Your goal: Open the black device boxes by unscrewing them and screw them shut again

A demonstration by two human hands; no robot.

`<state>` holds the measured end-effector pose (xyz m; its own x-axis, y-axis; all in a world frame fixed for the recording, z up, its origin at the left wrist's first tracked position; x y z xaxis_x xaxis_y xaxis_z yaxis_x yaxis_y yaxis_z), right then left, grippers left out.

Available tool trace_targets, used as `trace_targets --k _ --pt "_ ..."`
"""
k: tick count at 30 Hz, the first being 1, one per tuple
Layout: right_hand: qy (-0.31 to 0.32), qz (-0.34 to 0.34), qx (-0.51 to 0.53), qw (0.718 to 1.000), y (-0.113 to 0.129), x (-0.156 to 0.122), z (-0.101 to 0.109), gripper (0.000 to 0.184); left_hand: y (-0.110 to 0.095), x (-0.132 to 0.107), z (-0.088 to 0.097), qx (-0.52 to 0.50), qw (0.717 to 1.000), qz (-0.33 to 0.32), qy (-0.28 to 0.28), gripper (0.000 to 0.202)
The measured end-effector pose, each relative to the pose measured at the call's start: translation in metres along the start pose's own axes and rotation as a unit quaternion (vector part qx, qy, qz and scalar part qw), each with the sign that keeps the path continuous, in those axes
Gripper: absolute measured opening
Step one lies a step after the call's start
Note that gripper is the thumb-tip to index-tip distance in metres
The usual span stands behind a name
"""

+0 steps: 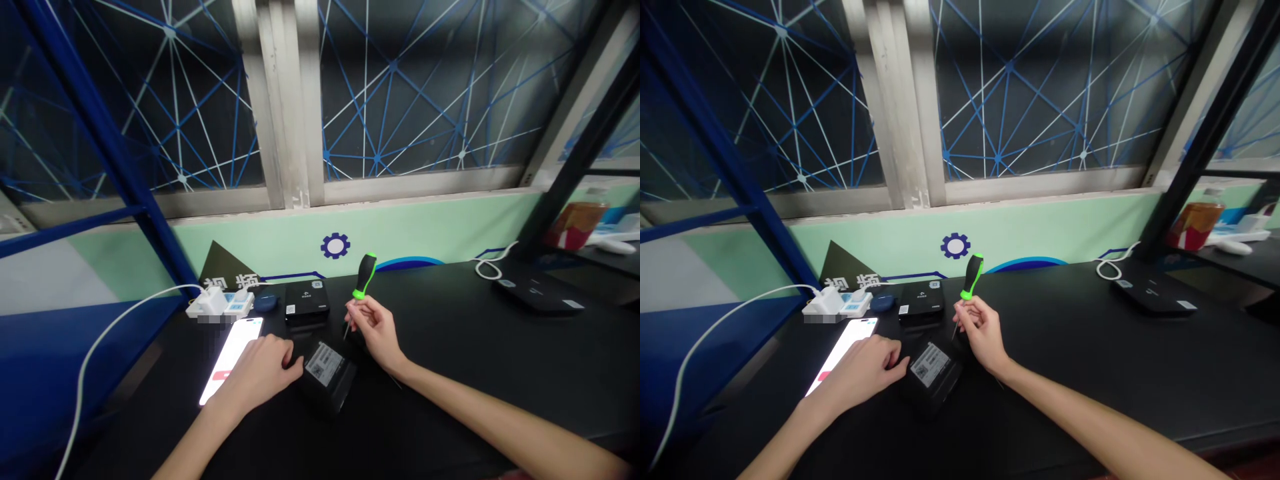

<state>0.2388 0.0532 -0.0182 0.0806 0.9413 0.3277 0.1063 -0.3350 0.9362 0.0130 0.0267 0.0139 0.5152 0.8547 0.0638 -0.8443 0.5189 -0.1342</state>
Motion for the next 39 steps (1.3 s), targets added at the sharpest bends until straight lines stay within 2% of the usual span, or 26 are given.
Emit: trace_targets --k 8,12,15,19,27,39 --pt "-0.010 0.008 -0.015 1.000 -0.001 0.000 0.000 0.026 -0.002 -0.002 0.000 -0.004 1.000 -0.008 0.018 0.042" --pt "-0.010 0.009 -0.018 1.000 -0.003 0.000 0.001 0.026 0.002 -0.002 0.004 -0.027 1.000 0.007 0.009 0.030" --pt "-0.002 0.012 -0.023 1.000 -0.004 0.000 0.001 0.025 0.007 -0.002 0.003 -0.037 0.999 0.016 0.001 0.040" --pt "0.008 0.025 -0.043 0.999 -0.003 -0.001 0.000 0.023 0.008 -0.002 -0.004 -0.036 0.999 0.002 0.021 0.056" --pt "0.013 0.045 -0.071 0.996 0.001 0.001 0.000 0.024 0.001 -0.003 -0.003 -0.055 0.998 0.000 0.043 0.056" --pt "0.063 0.075 -0.147 0.984 0.010 0.004 -0.006 0.019 0.003 -0.003 -0.009 -0.042 0.999 -0.013 0.029 0.053"
Point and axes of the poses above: each hand's wrist, its own x-axis towards the middle knuckle, its own z-axis out of the back of the hand, y = z × x, the point moved 4 cm from there along x, towards the middle knuckle, and after that the axes turned 7 degrees about -z, right-handed, at the moved point
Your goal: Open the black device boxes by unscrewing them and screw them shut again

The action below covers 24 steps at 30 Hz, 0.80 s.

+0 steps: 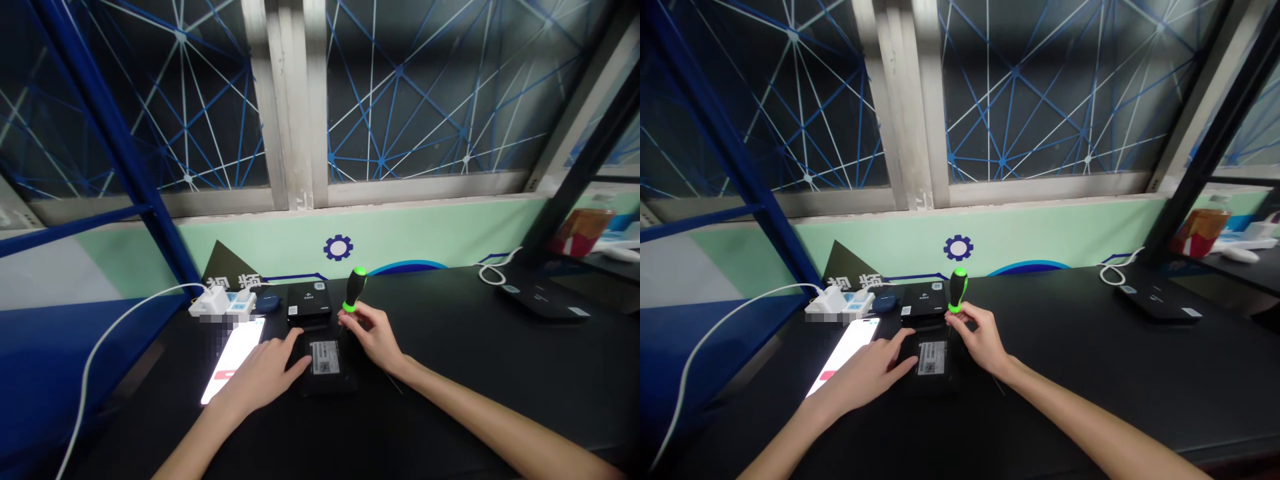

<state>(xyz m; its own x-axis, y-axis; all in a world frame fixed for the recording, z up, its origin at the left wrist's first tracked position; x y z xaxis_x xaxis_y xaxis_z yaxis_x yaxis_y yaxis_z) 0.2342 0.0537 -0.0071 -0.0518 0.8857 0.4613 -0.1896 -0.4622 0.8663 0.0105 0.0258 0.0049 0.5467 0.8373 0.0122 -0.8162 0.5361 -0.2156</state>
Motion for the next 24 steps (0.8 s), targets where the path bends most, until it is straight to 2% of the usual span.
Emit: trace_targets --k 5,14,24 --pt "0.054 -0.007 -0.012 0.998 0.0068 0.0047 -0.0034 0.021 -0.0001 0.0009 -0.0013 -0.003 1.000 -0.002 -0.003 0.049" --pt "0.117 -0.034 0.034 0.992 0.0005 0.0034 -0.0074 0.026 -0.0018 0.0013 0.0004 -0.001 1.000 -0.001 -0.001 0.049" --pt "0.088 -0.016 0.025 0.996 0.0005 0.0013 -0.0068 0.019 -0.0013 0.0007 0.0004 0.005 1.000 -0.001 0.001 0.050"
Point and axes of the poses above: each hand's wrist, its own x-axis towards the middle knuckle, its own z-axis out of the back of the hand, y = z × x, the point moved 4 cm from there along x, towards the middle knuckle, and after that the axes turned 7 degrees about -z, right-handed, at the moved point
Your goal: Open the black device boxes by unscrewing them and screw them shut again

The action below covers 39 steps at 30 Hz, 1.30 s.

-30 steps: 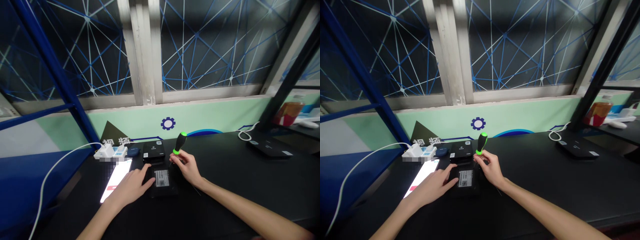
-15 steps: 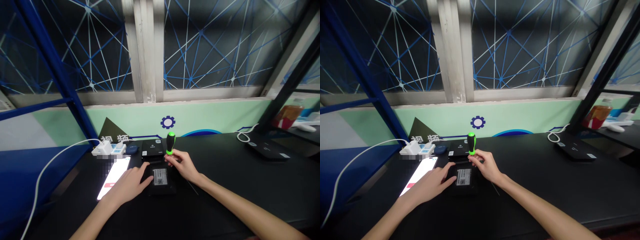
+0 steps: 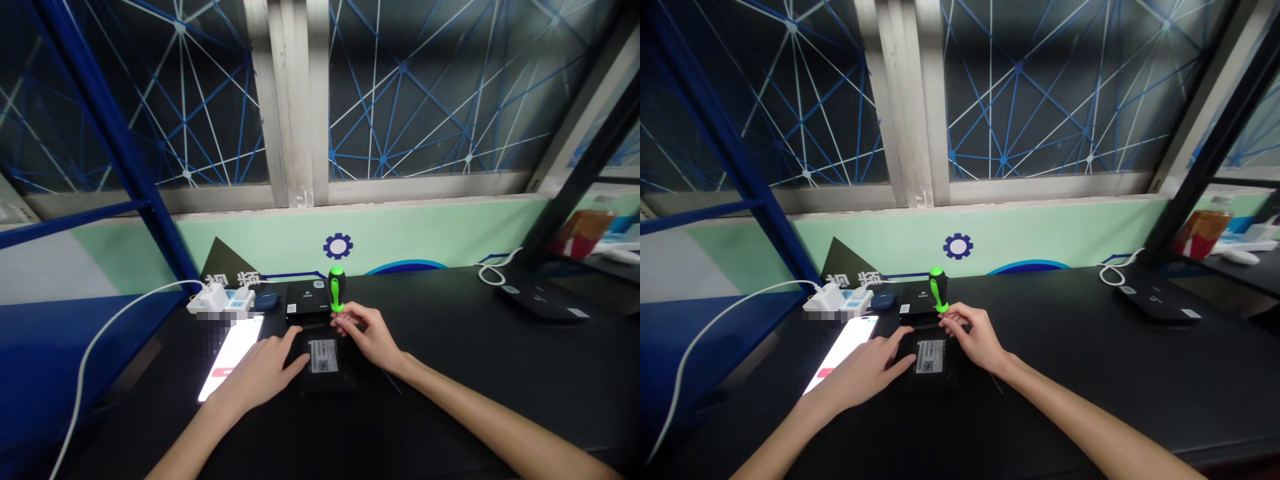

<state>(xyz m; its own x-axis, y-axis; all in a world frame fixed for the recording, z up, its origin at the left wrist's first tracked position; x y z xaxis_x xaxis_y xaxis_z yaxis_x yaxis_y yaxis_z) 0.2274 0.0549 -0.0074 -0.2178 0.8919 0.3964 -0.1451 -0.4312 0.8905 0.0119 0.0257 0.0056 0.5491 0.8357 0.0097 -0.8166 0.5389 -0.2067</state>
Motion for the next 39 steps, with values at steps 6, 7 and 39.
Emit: trace_targets --k 6,7,39 --pt "-0.002 -0.011 0.010 1.000 -0.0045 -0.0004 0.0003 0.020 -0.0004 -0.0006 0.0012 -0.003 1.000 0.001 0.001 0.051" --pt "-0.001 -0.011 0.011 1.000 -0.0046 -0.0004 0.0004 0.020 -0.0003 -0.0008 0.0011 -0.003 1.000 0.002 0.002 0.051" --pt "-0.013 -0.039 0.021 0.999 -0.0052 -0.0034 -0.0008 0.024 -0.0016 -0.0019 0.0023 -0.010 1.000 0.005 0.006 0.054"
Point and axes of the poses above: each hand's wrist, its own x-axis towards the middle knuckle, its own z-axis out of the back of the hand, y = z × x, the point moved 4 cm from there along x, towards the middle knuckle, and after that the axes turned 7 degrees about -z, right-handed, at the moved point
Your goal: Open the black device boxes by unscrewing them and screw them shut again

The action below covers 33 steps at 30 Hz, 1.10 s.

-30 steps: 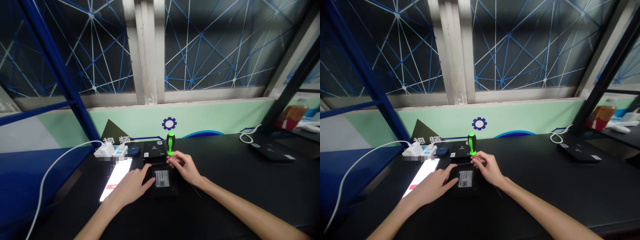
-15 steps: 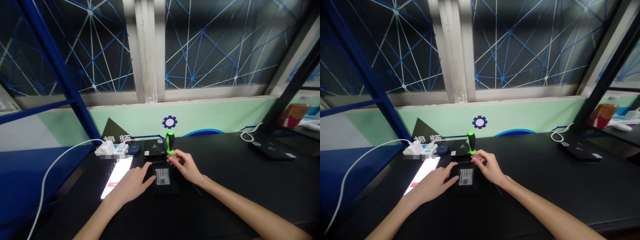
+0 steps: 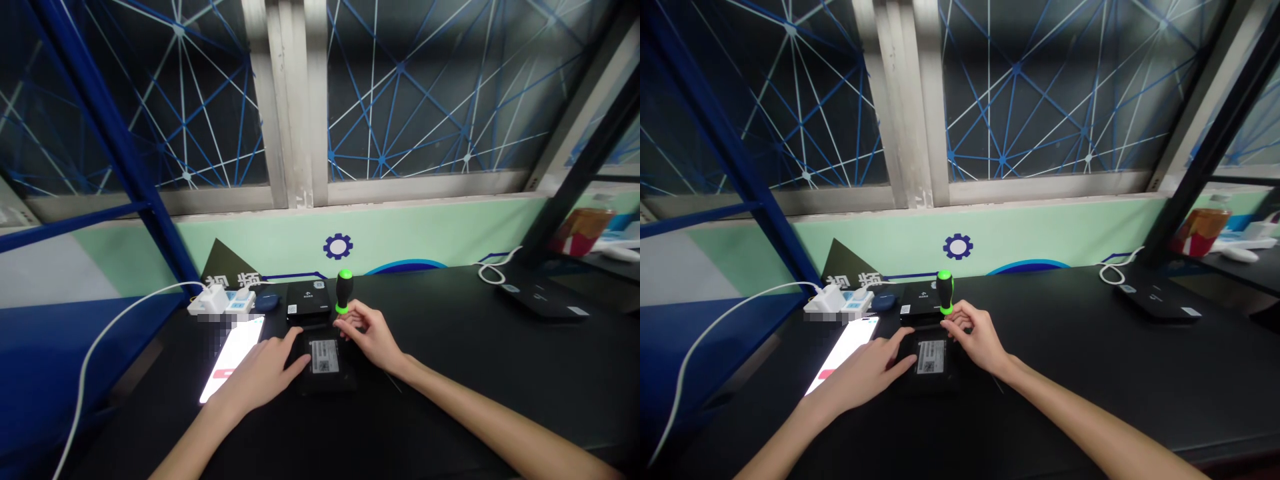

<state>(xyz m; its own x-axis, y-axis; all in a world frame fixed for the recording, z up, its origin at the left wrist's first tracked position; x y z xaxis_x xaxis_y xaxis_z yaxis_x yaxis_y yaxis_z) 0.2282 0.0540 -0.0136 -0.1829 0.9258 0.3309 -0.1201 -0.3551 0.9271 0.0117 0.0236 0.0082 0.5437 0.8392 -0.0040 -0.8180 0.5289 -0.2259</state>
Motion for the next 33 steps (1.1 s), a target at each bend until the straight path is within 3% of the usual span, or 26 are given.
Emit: trace_targets --k 4,9,17,26,33 --pt "0.026 0.017 -0.017 0.999 0.0037 -0.0023 -0.0020 0.026 0.0010 0.0002 -0.0004 0.000 1.000 0.001 -0.005 0.055" --pt "0.009 0.048 -0.045 0.998 0.0054 -0.0032 0.0002 0.025 0.0014 0.0005 -0.0016 0.006 1.000 -0.002 -0.004 0.053" --pt "-0.036 0.020 -0.017 0.999 -0.0009 0.0004 0.0015 0.025 0.0018 0.0010 -0.0022 0.008 1.000 -0.003 0.000 0.054" --pt "0.019 0.030 -0.023 0.999 0.0025 -0.0018 -0.0010 0.030 0.0016 0.0011 -0.0013 0.000 1.000 0.002 -0.002 0.052" --pt "-0.010 0.035 -0.030 0.999 0.0024 -0.0027 -0.0009 0.027 0.0024 0.0013 -0.0033 -0.002 1.000 -0.004 -0.004 0.053"
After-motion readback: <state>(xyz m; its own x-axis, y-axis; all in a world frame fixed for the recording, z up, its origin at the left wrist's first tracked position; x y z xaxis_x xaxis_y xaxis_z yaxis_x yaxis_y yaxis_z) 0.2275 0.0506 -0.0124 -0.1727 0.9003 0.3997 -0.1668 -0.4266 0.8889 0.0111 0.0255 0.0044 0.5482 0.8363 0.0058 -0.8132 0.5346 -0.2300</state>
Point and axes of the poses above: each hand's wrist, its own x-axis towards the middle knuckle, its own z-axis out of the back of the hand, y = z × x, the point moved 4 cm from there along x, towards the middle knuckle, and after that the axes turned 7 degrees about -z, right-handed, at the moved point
